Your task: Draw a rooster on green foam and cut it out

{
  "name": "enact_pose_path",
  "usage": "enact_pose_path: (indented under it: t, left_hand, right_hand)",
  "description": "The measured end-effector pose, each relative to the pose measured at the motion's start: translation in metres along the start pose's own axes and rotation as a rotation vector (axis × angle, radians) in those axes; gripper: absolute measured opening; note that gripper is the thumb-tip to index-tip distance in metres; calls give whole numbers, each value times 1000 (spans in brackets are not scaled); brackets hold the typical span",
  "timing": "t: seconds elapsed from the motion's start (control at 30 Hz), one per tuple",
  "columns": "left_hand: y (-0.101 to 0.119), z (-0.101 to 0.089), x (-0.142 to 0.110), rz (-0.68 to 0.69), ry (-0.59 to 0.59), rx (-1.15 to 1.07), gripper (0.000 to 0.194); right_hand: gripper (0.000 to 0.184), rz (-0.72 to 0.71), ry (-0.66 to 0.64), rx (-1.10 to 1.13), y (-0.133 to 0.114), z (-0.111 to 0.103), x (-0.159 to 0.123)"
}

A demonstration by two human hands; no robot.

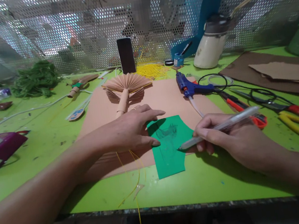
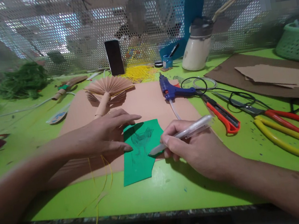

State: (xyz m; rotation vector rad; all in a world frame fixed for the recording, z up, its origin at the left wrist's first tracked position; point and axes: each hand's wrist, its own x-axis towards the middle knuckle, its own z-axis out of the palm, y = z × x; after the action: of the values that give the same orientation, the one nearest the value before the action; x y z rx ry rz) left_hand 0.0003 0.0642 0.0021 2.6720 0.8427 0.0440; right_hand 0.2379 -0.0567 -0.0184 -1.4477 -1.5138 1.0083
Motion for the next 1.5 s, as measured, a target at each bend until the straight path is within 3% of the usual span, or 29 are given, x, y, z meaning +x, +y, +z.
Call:
enact_pose_path:
  t: [0.77, 0.93, 1.1, 1.5]
  left_hand:
    - [7, -2, -1, -46, -33, 6, 78]
    - [8, -3, 0, -63, -42, -11, 78]
    - [8, -2, 0, -64, -36, -18, 79]
    - [6, -2, -1, -51, -35, -7, 77]
  right_hand:
    - [29, 36, -34, 46, 4, 4, -4]
    - [31, 53, -37, -23, 3, 3, -6]
    - [33, -7, -123, -122, 4, -1, -3]
    - [32, 8, -59, -108, 2, 2, -4]
